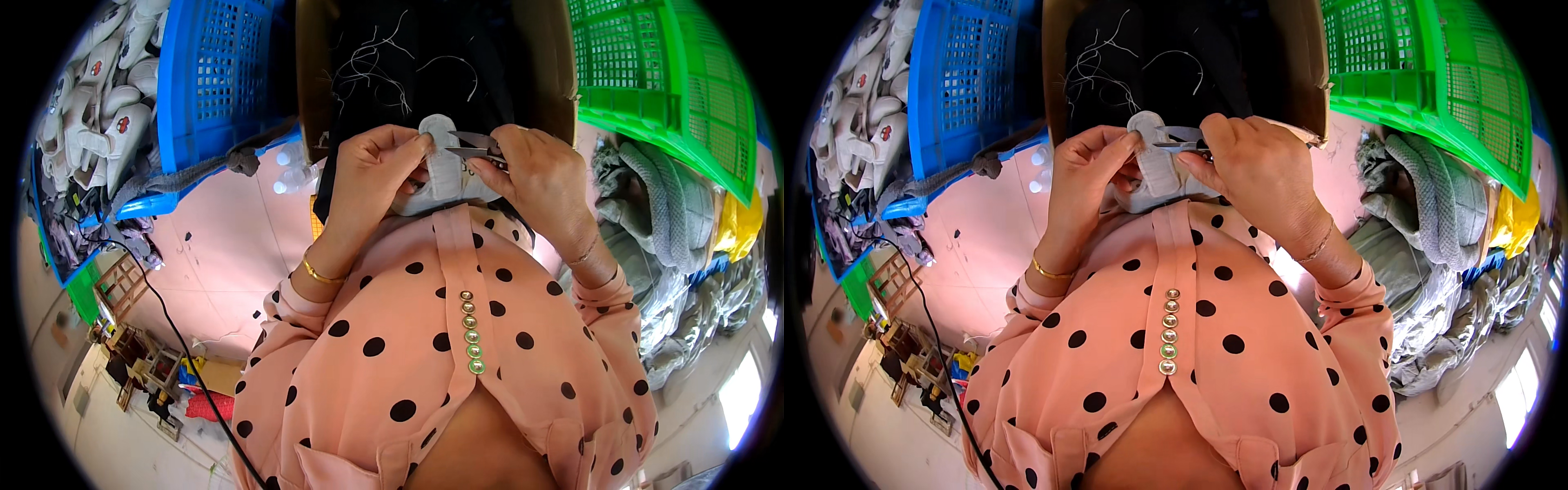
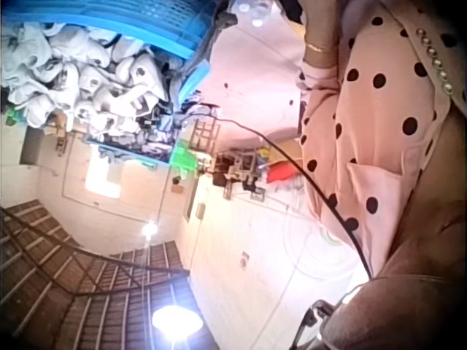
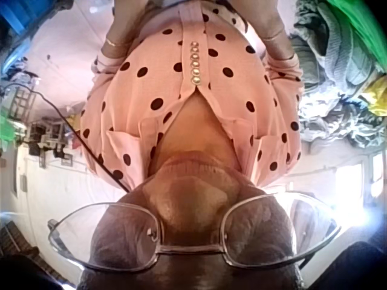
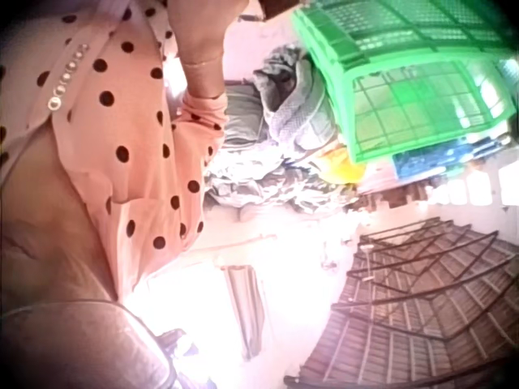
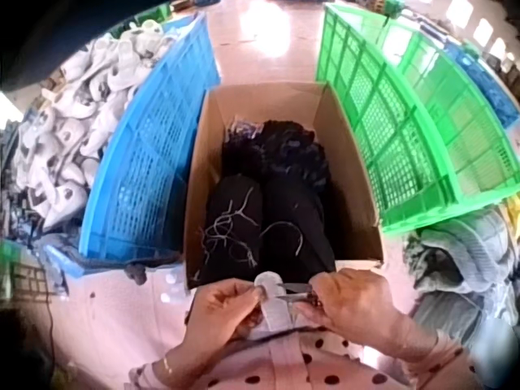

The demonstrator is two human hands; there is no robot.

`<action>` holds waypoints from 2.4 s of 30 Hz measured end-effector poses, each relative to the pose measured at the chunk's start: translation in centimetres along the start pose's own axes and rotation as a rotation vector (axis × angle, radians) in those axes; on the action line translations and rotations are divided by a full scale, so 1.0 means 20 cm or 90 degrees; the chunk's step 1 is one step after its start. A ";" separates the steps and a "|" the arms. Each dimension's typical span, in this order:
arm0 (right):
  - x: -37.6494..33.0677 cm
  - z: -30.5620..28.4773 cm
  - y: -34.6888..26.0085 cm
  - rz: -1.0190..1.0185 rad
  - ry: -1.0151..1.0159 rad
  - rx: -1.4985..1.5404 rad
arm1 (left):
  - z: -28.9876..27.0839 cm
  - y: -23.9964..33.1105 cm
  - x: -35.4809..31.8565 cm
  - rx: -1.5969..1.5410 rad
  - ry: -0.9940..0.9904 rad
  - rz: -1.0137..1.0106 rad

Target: The person uses scissors to trim loose threads and excess fabric from the straps and edges of white slippers. They handle the slippers one at a time, turning them over to access different areas, and place the trimmed slippers into a blue basket.

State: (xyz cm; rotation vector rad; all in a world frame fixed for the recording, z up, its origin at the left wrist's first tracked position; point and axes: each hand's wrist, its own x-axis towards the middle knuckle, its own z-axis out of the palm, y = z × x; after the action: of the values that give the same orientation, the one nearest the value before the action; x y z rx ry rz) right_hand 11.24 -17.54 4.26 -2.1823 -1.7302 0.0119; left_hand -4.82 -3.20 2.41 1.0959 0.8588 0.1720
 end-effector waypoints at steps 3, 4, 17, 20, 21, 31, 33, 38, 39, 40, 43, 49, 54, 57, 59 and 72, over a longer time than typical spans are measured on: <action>0.01 -0.02 -0.02 -0.016 -0.016 -0.052 | -0.01 0.00 -0.01 -0.005 -0.001 0.001; 0.02 -0.02 -0.02 -0.021 -0.022 -0.067 | -0.01 0.00 -0.01 -0.009 0.000 -0.004; -0.01 0.03 -0.01 -0.003 0.006 -0.005 | -0.01 -0.02 -0.01 -0.025 0.006 -0.011; -0.03 0.10 0.00 0.023 0.028 0.083 | -0.02 -0.02 -0.01 -0.059 -0.016 -0.020; -0.05 0.13 0.00 0.042 0.027 0.115 | -0.02 -0.03 0.00 -0.060 -0.023 -0.026; -0.06 0.20 -0.02 0.209 -0.062 0.379 | -0.03 -0.04 0.00 -0.048 -0.033 -0.036; -0.06 0.21 -0.02 0.274 -0.100 0.522 | -0.03 -0.04 0.00 -0.036 -0.033 -0.041; -0.05 0.20 -0.01 0.473 -0.242 0.914 | -0.02 -0.06 0.01 -0.022 -0.025 -0.033; -0.05 0.20 -0.01 0.507 -0.268 0.990 | -0.02 -0.06 0.01 -0.024 -0.022 -0.032; -0.06 0.20 0.00 0.542 -0.295 1.066 | -0.01 -0.06 0.01 -0.026 -0.018 -0.030; -0.04 0.15 -0.02 0.607 -0.318 1.133 | 0.00 -0.07 0.01 -0.028 -0.028 -0.054; -0.05 0.20 0.02 0.275 -0.105 0.529 | -0.01 -0.07 0.02 -0.017 -0.020 -0.060; 0.00 0.06 0.06 0.086 -0.059 0.114 | -0.02 -0.06 0.04 -0.017 -0.011 -0.042; 0.02 0.02 0.07 0.035 -0.060 0.047 | -0.01 -0.04 0.03 -0.001 -0.007 -0.046; 0.03 0.00 0.08 -0.006 -0.062 0.008 | -0.01 -0.04 0.03 -0.009 -0.008 -0.046; 0.11 -0.06 0.05 -0.115 -0.142 -0.156 | -0.01 -0.03 0.02 -0.030 -0.019 -0.058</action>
State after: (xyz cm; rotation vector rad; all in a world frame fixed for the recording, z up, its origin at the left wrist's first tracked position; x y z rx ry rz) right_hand 12.96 -16.00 5.67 -2.2548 -2.1510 -0.0020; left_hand -4.90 -3.19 1.67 1.0112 0.8725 0.0998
